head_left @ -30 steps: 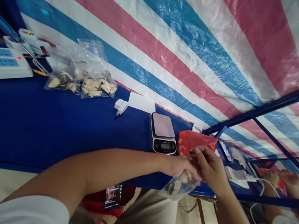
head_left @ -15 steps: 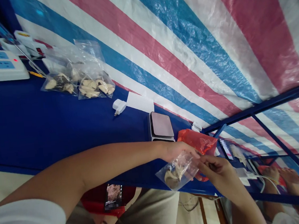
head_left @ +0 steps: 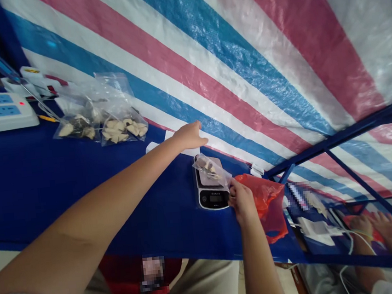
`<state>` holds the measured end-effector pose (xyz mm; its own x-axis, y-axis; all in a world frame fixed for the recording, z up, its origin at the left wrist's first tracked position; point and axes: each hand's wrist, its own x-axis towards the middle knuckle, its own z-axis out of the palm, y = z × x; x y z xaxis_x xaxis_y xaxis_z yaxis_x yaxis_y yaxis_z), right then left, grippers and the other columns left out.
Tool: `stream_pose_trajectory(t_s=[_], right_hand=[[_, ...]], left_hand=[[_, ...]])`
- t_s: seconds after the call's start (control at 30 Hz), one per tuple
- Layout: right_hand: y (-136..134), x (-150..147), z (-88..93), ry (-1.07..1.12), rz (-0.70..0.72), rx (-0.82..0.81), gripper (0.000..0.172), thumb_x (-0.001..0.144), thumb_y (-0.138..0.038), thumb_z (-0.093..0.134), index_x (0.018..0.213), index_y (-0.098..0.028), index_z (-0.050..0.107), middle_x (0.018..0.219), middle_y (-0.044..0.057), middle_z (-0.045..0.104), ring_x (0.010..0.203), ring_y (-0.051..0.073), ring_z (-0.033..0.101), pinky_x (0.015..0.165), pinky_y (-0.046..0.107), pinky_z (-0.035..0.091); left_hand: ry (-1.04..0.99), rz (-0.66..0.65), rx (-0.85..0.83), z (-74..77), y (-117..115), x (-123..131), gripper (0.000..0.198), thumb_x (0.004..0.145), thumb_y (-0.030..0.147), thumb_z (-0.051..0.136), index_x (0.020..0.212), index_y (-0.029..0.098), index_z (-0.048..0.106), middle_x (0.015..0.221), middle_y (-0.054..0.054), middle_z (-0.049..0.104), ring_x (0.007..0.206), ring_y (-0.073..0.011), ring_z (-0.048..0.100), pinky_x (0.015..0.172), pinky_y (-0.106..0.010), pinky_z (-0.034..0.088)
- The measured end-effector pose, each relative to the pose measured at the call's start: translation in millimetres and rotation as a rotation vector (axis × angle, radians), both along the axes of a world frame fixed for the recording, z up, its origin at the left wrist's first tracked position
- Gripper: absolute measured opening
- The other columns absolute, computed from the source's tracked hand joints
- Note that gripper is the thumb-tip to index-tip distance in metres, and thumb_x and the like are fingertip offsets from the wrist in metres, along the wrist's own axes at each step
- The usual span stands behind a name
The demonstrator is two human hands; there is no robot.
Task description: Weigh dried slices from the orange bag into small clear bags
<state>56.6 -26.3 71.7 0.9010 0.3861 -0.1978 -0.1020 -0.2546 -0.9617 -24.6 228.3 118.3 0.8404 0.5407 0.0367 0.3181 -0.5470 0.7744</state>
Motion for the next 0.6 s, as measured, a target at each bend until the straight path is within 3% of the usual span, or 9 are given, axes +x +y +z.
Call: stream_pose_trajectory(t_s=[0.1, 0.2, 0.27, 0.43, 0.6], right_hand=[[-18, -9, -10.4, -0.061, -0.070, 0.075, 0.044, 0.075, -0.057, 0.071, 0.095, -0.019, 0.065, 0.055, -0.012, 0.032, 0.041, 0.006, 0.023, 0.039, 0.022, 0.020], [-47, -20, -23.8, -0.087, -0.076, 0.133, 0.043, 0.079, -0.058, 0.072, 0.098, -0.020, 0.063, 0.060, -0.011, 0.037, 0.042, 0.005, 0.026, 0.038, 0.020, 0.022], [-65, -27, -37.1, -0.086, -0.038, 0.131, 0.044, 0.077, -0.056, 0.076, 0.098, -0.021, 0.061, 0.062, -0.010, 0.044, 0.044, 0.006, 0.036, 0.040, 0.020, 0.029], [-93, -38, -62.8, -0.232, 0.007, 0.024, 0.052, 0.076, -0.055, 0.080, 0.107, -0.017, 0.064, 0.074, -0.001, 0.066, 0.056, 0.011, 0.057, 0.056, 0.025, 0.048], [-90, -42, -66.3, -0.326, -0.052, -0.023, 0.056, 0.080, -0.058, 0.075, 0.115, -0.016, 0.063, 0.094, 0.008, 0.073, 0.064, 0.015, 0.066, 0.060, 0.029, 0.055]], left_hand=[[-0.116, 0.071, 0.146, 4.3, 4, 0, 0.050, 0.084, 0.044, 0.058, 0.127, 0.018, 0.058, 0.116, -0.011, 0.069, 0.105, -0.0246, 0.065, 0.087, -0.034, 0.049], [-0.011, 0.012, 0.187, 6.8, 5, 0, 0.038, 0.081, 0.040, 0.062, 0.110, 0.017, 0.069, 0.111, -0.011, 0.070, 0.102, -0.0258, 0.065, 0.086, -0.035, 0.048], [0.074, -0.004, 0.207, 7.4, 7, -1, 0.034, 0.079, 0.038, 0.064, 0.104, 0.016, 0.072, 0.109, -0.012, 0.070, 0.103, -0.0273, 0.065, 0.086, -0.036, 0.047], [0.054, -0.009, 0.264, 13.6, 12, -8, 0.037, 0.083, 0.039, 0.060, 0.110, 0.016, 0.070, 0.112, -0.011, 0.069, 0.105, -0.0250, 0.065, 0.088, -0.034, 0.046], [0.221, -0.260, 0.255, 25.2, 9, -19, 0.053, 0.082, 0.044, 0.061, 0.129, 0.019, 0.062, 0.129, -0.010, 0.065, 0.109, -0.0246, 0.063, 0.095, -0.035, 0.046]])
